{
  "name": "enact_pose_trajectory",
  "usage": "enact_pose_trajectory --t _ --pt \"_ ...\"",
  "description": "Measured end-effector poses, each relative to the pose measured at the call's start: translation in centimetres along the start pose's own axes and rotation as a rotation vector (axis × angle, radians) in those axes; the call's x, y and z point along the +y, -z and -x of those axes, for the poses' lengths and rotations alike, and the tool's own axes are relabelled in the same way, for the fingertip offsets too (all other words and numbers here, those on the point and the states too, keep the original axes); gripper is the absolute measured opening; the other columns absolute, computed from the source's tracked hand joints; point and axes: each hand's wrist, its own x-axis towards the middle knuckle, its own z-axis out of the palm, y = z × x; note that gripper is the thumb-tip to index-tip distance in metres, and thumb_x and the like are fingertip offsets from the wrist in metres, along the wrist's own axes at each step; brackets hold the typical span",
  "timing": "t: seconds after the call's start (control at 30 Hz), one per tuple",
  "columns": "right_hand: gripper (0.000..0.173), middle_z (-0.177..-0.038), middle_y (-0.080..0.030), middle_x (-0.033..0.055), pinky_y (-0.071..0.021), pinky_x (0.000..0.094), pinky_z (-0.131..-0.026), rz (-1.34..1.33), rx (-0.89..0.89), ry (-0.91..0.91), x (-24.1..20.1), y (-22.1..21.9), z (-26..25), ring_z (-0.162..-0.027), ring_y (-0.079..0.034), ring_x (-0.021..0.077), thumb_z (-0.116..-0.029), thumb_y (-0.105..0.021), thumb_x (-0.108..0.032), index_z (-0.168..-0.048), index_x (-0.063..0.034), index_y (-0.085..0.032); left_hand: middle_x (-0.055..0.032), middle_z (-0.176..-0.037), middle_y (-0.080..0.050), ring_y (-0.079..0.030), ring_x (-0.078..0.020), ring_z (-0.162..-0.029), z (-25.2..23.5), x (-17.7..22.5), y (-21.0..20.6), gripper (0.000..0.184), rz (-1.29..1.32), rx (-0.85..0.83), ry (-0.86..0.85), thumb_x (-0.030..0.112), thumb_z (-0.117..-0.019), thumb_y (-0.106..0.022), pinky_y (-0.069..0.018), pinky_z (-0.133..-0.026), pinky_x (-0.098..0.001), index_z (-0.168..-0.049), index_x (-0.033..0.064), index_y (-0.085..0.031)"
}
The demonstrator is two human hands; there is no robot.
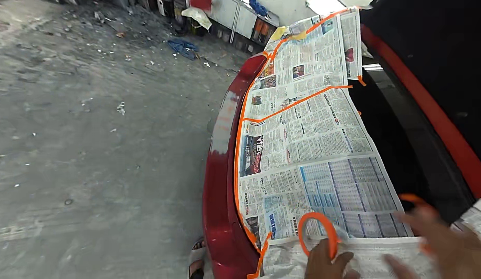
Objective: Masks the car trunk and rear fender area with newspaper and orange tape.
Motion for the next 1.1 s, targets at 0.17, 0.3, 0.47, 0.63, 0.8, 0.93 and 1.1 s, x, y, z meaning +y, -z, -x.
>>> enact_pose_trajectory --t 0.17,0.3,0.47,0.63,0.8,0.93,1.1 --pt "0.082 -0.13 -0.068 0.0145 -0.0537 0.0538 -0.098 -0.275 -0.267 -0.004 -4.4 -10.0 -4.5 -0.119 -0.065 0.0342 -0.0975 -0.067 -0.029 -0.161 -0.0004 -0.024 -0.0289 -0.11 -0.065 -0.064 -0.0422 -0.101 4.8 -3.9 9.7 0.018 -0.12 0.38 0.289 0.016 -0.0931 -0.065 -0.0522 -0.089 -0.0578 -0.106 0.0064 -0.075" --pt "0.09 -0.142 -0.061 0.0119 -0.0434 0.0522 -0.111 -0.234 -0.654 0.029 -6.8 -15.8 -6.9 -0.133 -0.057 0.032 -0.0969 -0.068 -0.029 -0.166 -0.0156 -0.012 -0.035 -0.122 -0.058 -0.06 -0.0493 -0.111 7.1 -9.9 11.0 0.038 -0.085 0.176 0.527 0.036 -0.0959 -0.066 -0.0508 -0.093 -0.0626 -0.117 0.0058 -0.074" --pt "0.092 -0.12 -0.07 0.0143 -0.0436 0.0541 -0.108 -0.12 -0.914 0.023 -8.0 -20.5 -9.1 -0.116 -0.065 0.0349 -0.101 -0.062 -0.033 -0.166 -0.0174 0.001 -0.0339 -0.121 -0.057 -0.059 -0.0487 -0.111 7.3 -10.7 9.4 0.037 0.008 0.117 0.563 0.036 -0.0981 -0.061 -0.0483 -0.095 -0.0638 -0.118 0.0083 -0.075" --pt "0.082 -0.107 -0.072 0.0107 -0.0482 0.054 -0.101 -0.206 -0.864 -0.004 -8.1 -20.3 -9.1 -0.103 -0.068 0.0323 -0.1009 -0.06 -0.025 -0.166 -0.0173 -0.01 -0.0308 -0.122 -0.057 -0.057 -0.0455 -0.113 7.5 -11.8 8.8 0.038 0.047 0.067 0.519 0.039 -0.1033 -0.05 -0.0461 -0.095 -0.062 -0.124 0.0198 -0.075" --pt "0.081 -0.104 -0.071 0.0093 -0.049 0.0514 -0.099 -0.106 -0.739 -0.122 -7.2 -21.9 -9.8 -0.104 -0.067 0.0322 -0.0991 -0.061 -0.029 -0.165 -0.0165 -0.017 -0.032 -0.127 -0.055 -0.054 -0.0471 -0.119 6.7 -12.2 8.4 0.041 0.077 0.009 0.553 0.039 -0.1039 -0.05 -0.043 -0.101 -0.0627 -0.119 0.0116 -0.076" --pt "0.078 -0.115 -0.07 0.0119 -0.045 0.0499 -0.105 0.027 -0.779 -0.137 -7.5 -23.5 -10.9 -0.116 -0.063 0.0331 -0.1007 -0.059 -0.025 -0.165 -0.0174 -0.016 -0.0303 -0.129 -0.054 -0.053 -0.0451 -0.121 5.2 -12.5 8.0 0.035 0.033 0.014 0.625 0.034 -0.1014 -0.056 -0.0423 -0.103 -0.0594 -0.113 0.0079 -0.076" --pt "0.085 -0.12 -0.07 0.0123 -0.0397 0.0487 -0.109 0.23 -0.792 -0.009 -7.7 -24.8 -10.4 -0.119 -0.062 0.0319 -0.0982 -0.062 -0.019 -0.167 -0.0188 -0.011 -0.0242 -0.124 -0.057 -0.056 -0.0411 -0.116 4.9 -12.0 7.8 0.03 -0.01 0.071 0.718 0.033 -0.0977 -0.062 -0.0457 -0.1 -0.0548 -0.113 0.0096 -0.073"
